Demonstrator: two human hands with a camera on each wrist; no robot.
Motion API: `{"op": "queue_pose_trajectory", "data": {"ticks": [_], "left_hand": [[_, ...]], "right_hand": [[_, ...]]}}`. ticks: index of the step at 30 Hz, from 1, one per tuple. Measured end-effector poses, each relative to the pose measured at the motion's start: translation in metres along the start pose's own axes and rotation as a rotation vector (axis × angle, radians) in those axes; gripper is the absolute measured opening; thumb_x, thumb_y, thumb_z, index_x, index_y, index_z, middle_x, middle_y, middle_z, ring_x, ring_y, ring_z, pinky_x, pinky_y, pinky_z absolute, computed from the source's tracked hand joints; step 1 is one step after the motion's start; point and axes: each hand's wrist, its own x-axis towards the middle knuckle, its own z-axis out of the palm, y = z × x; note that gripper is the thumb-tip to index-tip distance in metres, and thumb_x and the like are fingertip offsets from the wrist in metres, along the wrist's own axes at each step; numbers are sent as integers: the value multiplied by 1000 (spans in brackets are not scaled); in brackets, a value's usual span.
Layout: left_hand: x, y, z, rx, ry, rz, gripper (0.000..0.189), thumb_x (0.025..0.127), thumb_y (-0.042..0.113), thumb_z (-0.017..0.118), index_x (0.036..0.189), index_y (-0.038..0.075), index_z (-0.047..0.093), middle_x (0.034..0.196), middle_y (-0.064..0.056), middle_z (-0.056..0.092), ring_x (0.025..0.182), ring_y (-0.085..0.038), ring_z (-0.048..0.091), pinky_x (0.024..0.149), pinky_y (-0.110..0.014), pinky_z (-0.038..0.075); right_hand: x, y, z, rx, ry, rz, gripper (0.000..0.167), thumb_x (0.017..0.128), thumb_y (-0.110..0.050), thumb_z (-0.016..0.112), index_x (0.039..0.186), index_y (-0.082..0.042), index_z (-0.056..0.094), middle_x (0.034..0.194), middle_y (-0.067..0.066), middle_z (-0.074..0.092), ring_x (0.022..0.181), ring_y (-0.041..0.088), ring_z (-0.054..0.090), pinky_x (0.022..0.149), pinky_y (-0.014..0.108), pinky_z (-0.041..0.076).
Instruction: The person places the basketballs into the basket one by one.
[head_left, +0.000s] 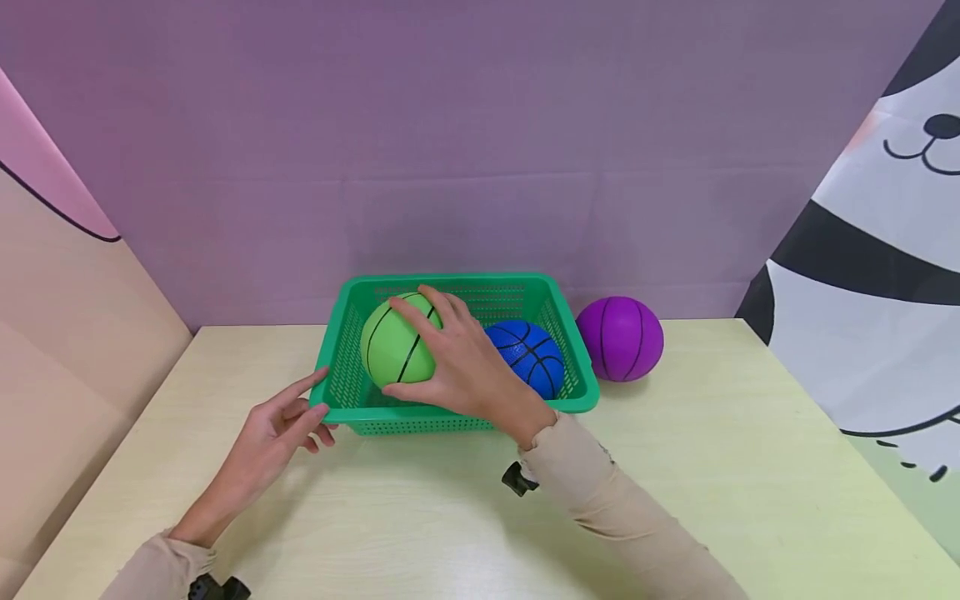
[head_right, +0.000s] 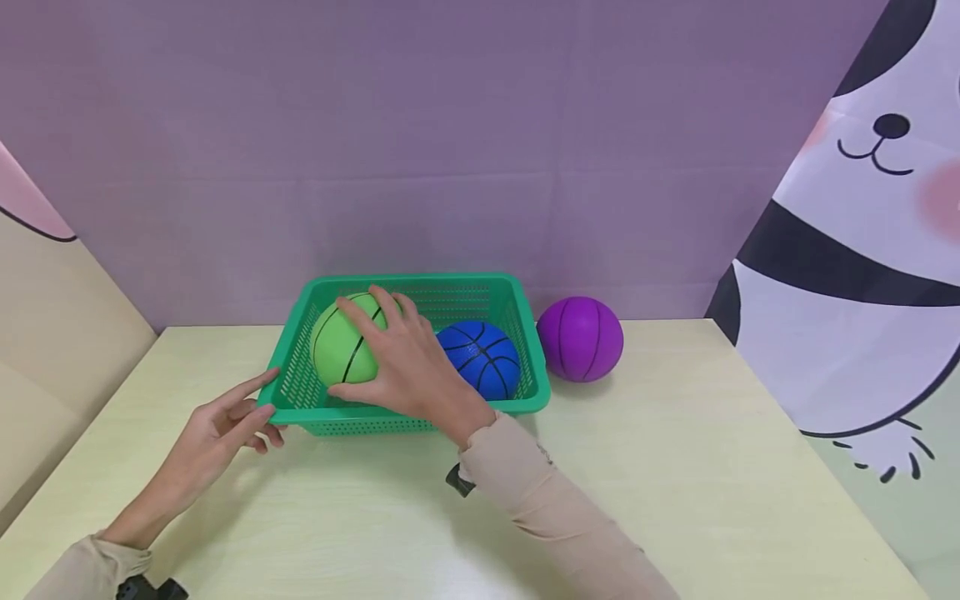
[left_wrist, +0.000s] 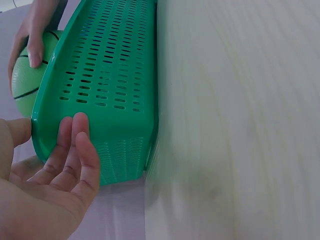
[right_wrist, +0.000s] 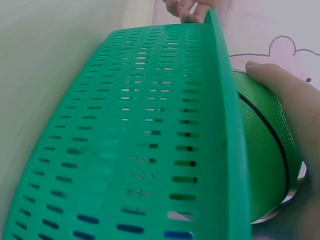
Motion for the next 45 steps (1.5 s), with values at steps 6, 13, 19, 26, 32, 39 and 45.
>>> {"op": "queue_pose_trajectory", "data": {"ticks": [6, 13, 19, 26, 32, 39, 45], "left_hand": [[0, 0, 0, -3, -1, 2, 49, 104, 8, 51, 151, 0, 38, 85, -4, 72, 73, -26, 70, 64, -32, 59], [0, -1, 0, -12, -1, 7, 49, 104, 7, 52, 151, 0, 38, 85, -3, 72, 72, -22, 70, 64, -32, 59], [-1, -1, 1, -13, 0, 2, 49, 104, 8, 52, 151, 1, 39, 86, -9, 71, 72, -23, 70, 64, -32, 59], [-2, 0, 1, -12, 2, -4, 49, 104, 8, 52, 151, 2, 39, 85, -14, 71, 72, -22, 70, 64, -32, 59], [-2, 0, 0, -11, 4, -3, 49, 104, 9, 52, 151, 3, 39, 85, -4, 72, 72, -22, 70, 64, -32, 59], [-1, -1, 1, -13, 3, -4, 50, 104, 8, 52, 151, 3, 39, 86, -14, 71, 72, -22, 70, 64, -33, 59], [-1, -2, 1, -13, 6, -5, 50, 104, 8, 53, 151, 1, 39, 84, -7, 71, 72, -22, 70, 64, -32, 59]], "right_hand": [[5, -5, 10, -33, -76, 73, 95, 77, -65, 74, 155, -28, 34, 156, 15, 30, 138, 40, 35, 97, 61, 48], [9, -10, 20, -67, -162, 104, 97, 77, -69, 72, 156, -29, 31, 156, 16, 31, 139, 42, 35, 101, 61, 45], [10, -9, 26, -58, -199, 126, 95, 77, -69, 73, 155, -32, 32, 156, 14, 31, 138, 41, 36, 97, 61, 48], [11, -4, 30, -27, -245, 145, 86, 80, -63, 73, 153, -31, 40, 156, 15, 32, 138, 40, 36, 102, 59, 45], [11, -2, 27, -4, -260, 125, 83, 80, -61, 75, 151, -31, 43, 155, 13, 34, 137, 39, 37, 105, 58, 43], [9, -1, 17, -12, -252, 102, 81, 80, -66, 72, 149, -32, 46, 154, 11, 37, 138, 35, 36, 104, 57, 43], [7, 1, 2, -55, -190, 98, 80, 80, -68, 70, 148, -33, 47, 153, 8, 39, 139, 32, 35, 106, 57, 40]]}}
